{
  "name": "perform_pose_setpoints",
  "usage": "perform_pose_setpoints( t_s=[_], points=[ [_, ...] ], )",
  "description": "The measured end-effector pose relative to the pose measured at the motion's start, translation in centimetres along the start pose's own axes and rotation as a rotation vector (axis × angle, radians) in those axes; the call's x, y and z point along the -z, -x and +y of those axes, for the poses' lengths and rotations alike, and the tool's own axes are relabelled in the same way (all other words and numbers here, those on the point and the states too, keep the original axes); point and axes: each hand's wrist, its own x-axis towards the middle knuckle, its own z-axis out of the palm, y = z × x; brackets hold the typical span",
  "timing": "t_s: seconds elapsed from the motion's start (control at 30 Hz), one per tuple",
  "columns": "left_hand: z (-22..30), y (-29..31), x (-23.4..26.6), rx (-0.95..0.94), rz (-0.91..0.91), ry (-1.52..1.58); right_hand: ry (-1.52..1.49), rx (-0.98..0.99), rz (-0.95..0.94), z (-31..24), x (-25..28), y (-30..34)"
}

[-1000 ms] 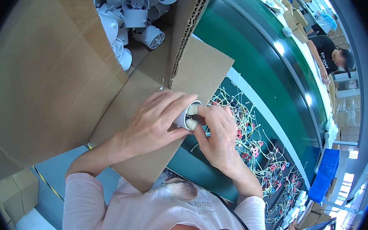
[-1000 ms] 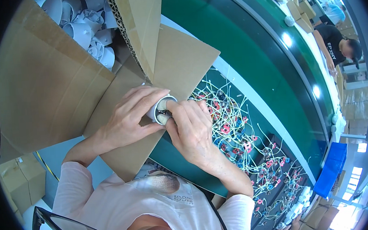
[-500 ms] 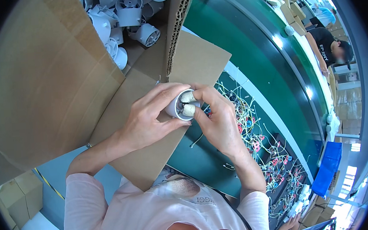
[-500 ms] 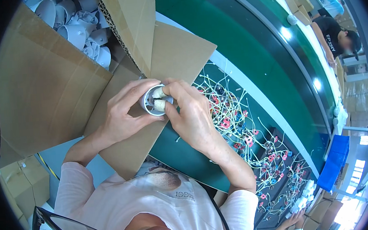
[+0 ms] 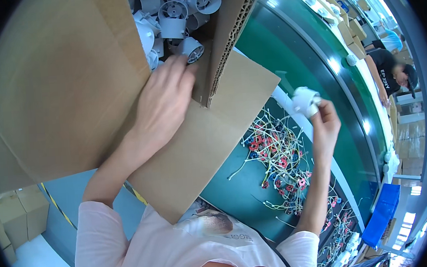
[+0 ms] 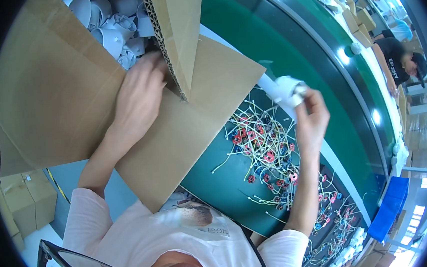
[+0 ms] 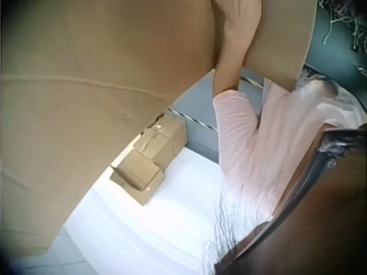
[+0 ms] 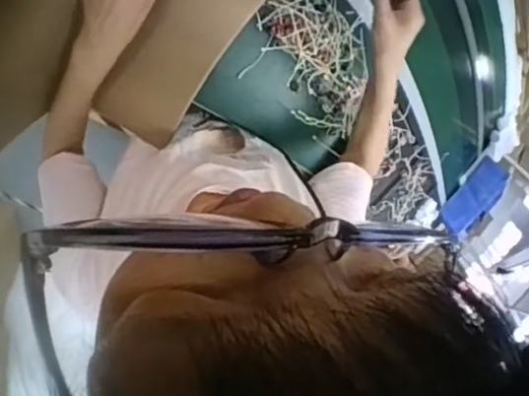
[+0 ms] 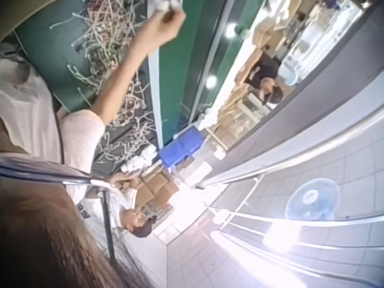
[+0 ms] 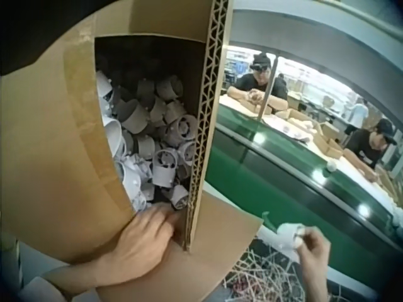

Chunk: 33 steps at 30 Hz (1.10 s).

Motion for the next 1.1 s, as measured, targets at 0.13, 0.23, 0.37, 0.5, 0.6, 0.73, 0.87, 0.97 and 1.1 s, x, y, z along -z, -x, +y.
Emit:
perform_pose_setpoints(
  t_s=[0.13, 0.23, 0.37, 0.5, 0.6, 0.73, 0.87, 0.97, 1.1],
  points=[
    [-2.1, -4.6, -5.2, -0.05, -0.048, -0.241, 0.36, -0.048, 0.18, 5.8, 5.8, -3.5],
    [-4.8, -5.7, -9.0, -0.068, -0.067, -0.283, 0.458, -0.058, 0.177, 9.9, 6.6, -4.2],
    [-3.0, -4.9, -7.8, -0.071, -0.095, -0.22, 0.804, 0.251, 0.249, 10.6, 7.1, -2.3],
    [0.7, 0.9, -2.8, 0.058, -0.099, 0.185, 0.437, 0.186, 0.03, 0.7, 3.1, 1.1],
    [1.6, 5.0, 0.2, 0.182, -0.162, 0.405, 0.438, 0.299, -0.343, -3.8, -0.1, 3.1],
    [3.2, 5.5, 0.9, 0.092, -0.166, 0.552, 0.694, 0.304, -0.602, -3.2, -0.8, 3.8],
    [1.8, 4.9, 0.2, 0.044, -0.232, 0.646, 0.758, 0.342, -0.624, -2.2, -2.5, 3.8],
    [2.3, 4.5, 0.6, 0.186, -0.318, 0.812, 0.849, 0.376, -0.605, -1.5, -3.2, 3.5],
    [2.3, 4.2, 1.2, 0.344, -0.297, 0.886, 0.693, -0.074, -0.624, -1.7, -2.4, 3.0]
  ],
)
